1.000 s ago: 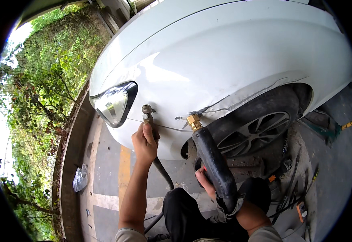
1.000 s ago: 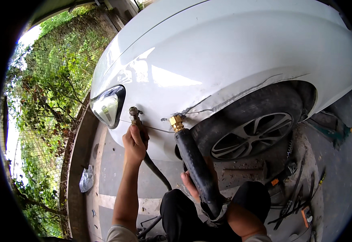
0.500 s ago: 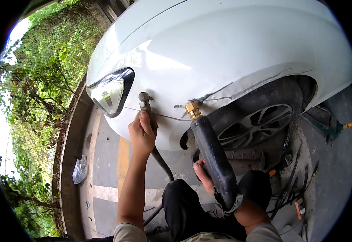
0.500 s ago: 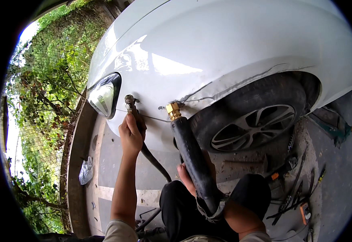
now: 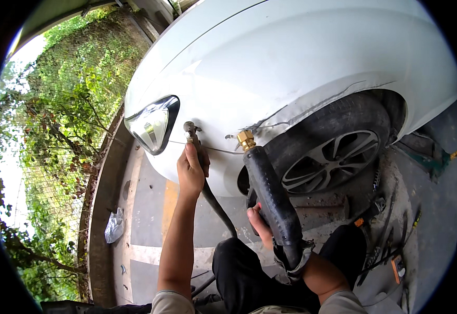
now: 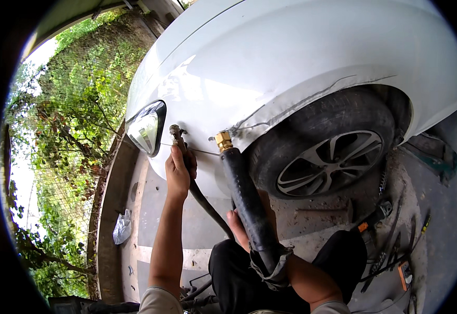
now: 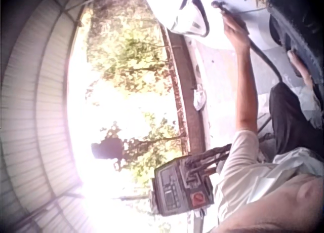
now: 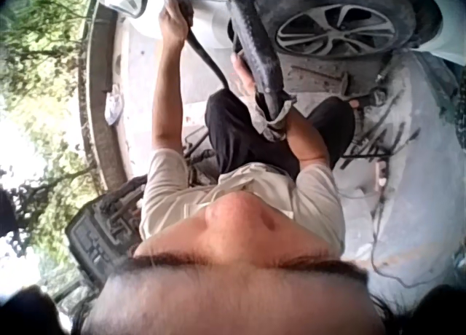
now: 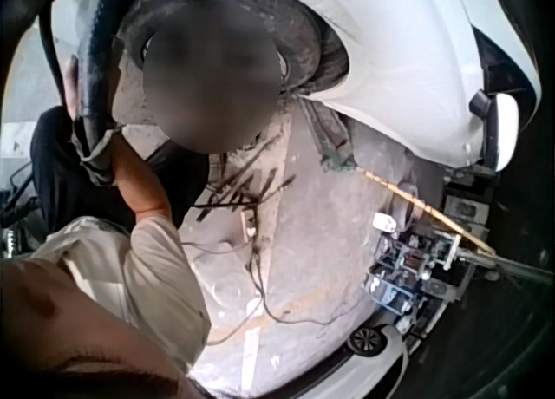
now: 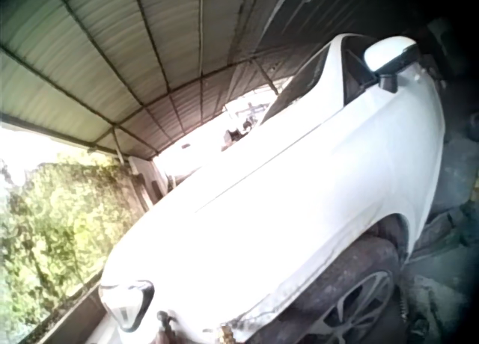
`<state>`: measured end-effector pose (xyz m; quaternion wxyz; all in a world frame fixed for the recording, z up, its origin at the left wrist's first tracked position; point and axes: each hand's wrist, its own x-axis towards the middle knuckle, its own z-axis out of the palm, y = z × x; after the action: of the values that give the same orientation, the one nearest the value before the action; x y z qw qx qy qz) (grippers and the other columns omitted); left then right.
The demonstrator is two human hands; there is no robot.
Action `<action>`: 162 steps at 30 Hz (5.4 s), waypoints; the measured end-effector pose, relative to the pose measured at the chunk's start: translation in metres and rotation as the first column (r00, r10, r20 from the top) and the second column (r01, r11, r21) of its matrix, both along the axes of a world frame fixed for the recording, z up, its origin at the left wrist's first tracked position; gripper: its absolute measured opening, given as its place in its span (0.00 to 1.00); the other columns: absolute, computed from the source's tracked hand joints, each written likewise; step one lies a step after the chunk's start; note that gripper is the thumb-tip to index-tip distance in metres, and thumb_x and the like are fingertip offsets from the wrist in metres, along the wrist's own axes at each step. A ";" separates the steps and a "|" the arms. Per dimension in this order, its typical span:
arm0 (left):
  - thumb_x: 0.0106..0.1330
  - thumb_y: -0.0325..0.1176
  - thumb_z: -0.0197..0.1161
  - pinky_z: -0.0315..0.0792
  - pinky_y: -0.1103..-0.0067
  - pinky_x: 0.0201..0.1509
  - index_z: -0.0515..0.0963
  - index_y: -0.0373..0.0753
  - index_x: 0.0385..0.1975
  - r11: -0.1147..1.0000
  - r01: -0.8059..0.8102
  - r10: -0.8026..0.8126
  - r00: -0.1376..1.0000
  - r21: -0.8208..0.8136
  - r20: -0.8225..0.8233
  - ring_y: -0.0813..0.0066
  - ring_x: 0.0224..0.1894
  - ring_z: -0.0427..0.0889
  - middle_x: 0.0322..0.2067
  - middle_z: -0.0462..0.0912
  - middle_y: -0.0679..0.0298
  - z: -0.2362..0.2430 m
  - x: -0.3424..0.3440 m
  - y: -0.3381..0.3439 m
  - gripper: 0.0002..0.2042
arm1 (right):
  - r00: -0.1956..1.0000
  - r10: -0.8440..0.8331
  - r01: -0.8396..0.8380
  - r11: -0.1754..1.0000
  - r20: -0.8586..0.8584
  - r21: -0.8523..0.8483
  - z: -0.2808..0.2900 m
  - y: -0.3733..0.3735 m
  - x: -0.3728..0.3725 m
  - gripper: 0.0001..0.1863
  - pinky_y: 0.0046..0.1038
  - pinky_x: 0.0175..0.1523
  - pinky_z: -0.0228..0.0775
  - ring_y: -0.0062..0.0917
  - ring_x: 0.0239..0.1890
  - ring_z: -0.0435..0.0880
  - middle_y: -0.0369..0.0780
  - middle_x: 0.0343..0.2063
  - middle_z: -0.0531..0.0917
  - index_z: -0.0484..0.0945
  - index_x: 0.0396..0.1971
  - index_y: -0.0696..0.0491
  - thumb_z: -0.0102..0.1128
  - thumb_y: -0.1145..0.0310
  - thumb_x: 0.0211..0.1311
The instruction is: The person uses a metal file to smooth a damaged area on the front bumper of a white car. They then use an angle grinder to further smooth the surface. Finally, they use a heat gun to apply heat to the repaired section.
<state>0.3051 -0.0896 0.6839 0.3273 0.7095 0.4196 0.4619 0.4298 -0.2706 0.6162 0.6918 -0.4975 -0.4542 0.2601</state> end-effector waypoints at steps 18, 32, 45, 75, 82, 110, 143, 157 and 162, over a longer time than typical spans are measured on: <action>0.72 0.57 0.30 0.55 0.86 0.13 0.65 0.37 0.23 1.000 -0.024 0.024 0.999 0.015 0.021 0.84 0.11 0.62 0.12 0.67 0.68 -0.002 0.003 -0.002 0.29 | 0.998 -0.052 0.055 0.993 -0.036 0.108 -0.002 0.015 0.010 0.14 0.23 0.31 0.67 0.19 0.26 0.73 0.37 0.25 0.75 0.69 0.36 0.57 0.65 0.71 0.54; 0.72 0.56 0.30 0.56 0.85 0.15 0.67 0.37 0.22 1.000 -0.015 0.015 1.000 0.016 -0.010 0.83 0.11 0.63 0.12 0.66 0.68 -0.003 -0.001 0.005 0.29 | 0.991 -0.029 0.042 0.994 -0.133 0.102 0.016 0.009 0.006 0.14 0.23 0.31 0.69 0.20 0.25 0.75 0.36 0.22 0.76 0.69 0.36 0.56 0.65 0.74 0.51; 0.72 0.57 0.30 0.56 0.84 0.14 0.67 0.36 0.20 0.999 -0.043 0.043 0.999 0.016 -0.010 0.83 0.10 0.62 0.11 0.65 0.68 0.003 0.002 0.002 0.30 | 0.969 0.023 -0.025 1.000 -0.244 -0.002 0.003 0.013 0.001 0.15 0.23 0.32 0.68 0.19 0.24 0.74 0.35 0.22 0.75 0.68 0.37 0.56 0.65 0.75 0.53; 0.73 0.53 0.36 0.62 0.80 0.17 0.67 0.34 0.23 0.995 -0.100 0.100 0.995 -0.008 0.012 0.79 0.13 0.68 0.13 0.69 0.65 0.005 0.008 0.003 0.27 | 0.981 0.061 -0.075 0.995 -0.182 -0.071 0.012 -0.030 0.012 0.07 0.22 0.37 0.67 0.16 0.30 0.75 0.32 0.25 0.76 0.75 0.30 0.56 0.64 0.72 0.57; 0.68 0.42 0.54 0.67 0.66 0.29 0.65 0.31 0.35 0.666 -0.242 0.464 0.875 0.706 -0.138 0.57 0.27 0.74 0.26 0.73 0.52 -0.010 0.009 0.007 0.17 | 0.967 0.022 -0.039 0.997 -0.253 -0.061 0.015 -0.050 0.022 0.05 0.22 0.38 0.68 0.17 0.29 0.76 0.34 0.24 0.77 0.74 0.29 0.56 0.60 0.72 0.60; 0.65 0.35 0.58 0.68 0.62 0.33 0.62 0.30 0.34 0.857 -0.237 0.342 0.926 0.458 -0.159 0.42 0.30 0.75 0.28 0.75 0.43 -0.019 0.010 -0.001 0.15 | 0.958 0.132 -0.149 0.987 -0.253 -0.052 0.016 0.005 0.002 0.07 0.22 0.39 0.67 0.18 0.29 0.76 0.34 0.23 0.77 0.72 0.30 0.55 0.62 0.73 0.58; 0.55 0.25 0.62 0.71 0.71 0.35 0.70 0.37 0.32 0.774 -0.621 0.530 0.742 -0.123 -0.410 0.59 0.31 0.76 0.30 0.73 0.56 -0.233 -0.165 -0.357 0.09 | 0.688 0.092 -0.067 0.996 0.720 -0.063 -0.111 -0.049 0.038 0.13 0.27 0.47 0.68 0.27 0.37 0.78 0.40 0.33 0.79 0.71 0.43 0.62 0.57 0.71 0.63; 0.59 0.41 0.57 0.73 0.63 0.43 0.76 0.29 0.30 -0.420 -0.907 0.511 -0.229 -0.009 -0.828 0.49 0.40 0.81 0.35 0.81 0.42 -0.394 -0.471 -0.539 0.16 | 0.605 0.049 0.031 0.996 0.795 -0.085 -0.201 -0.058 0.062 0.11 0.27 0.49 0.68 0.26 0.41 0.77 0.41 0.38 0.78 0.72 0.44 0.63 0.57 0.77 0.62; 0.64 0.44 0.54 0.71 0.57 0.44 0.72 0.35 0.36 -0.295 -0.947 0.456 -0.021 -0.129 -0.890 0.44 0.41 0.78 0.35 0.80 0.43 -0.371 -0.439 -0.511 0.16 | 0.539 0.054 0.053 0.994 0.841 -0.097 -0.165 -0.057 0.038 0.06 0.29 0.50 0.68 0.28 0.39 0.77 0.43 0.36 0.79 0.77 0.36 0.64 0.57 0.77 0.62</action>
<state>-0.1340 -0.6009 0.3128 0.0794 0.0720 0.9911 0.0790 0.4675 -0.3274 0.4516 0.3598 -0.5986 -0.7156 0.0140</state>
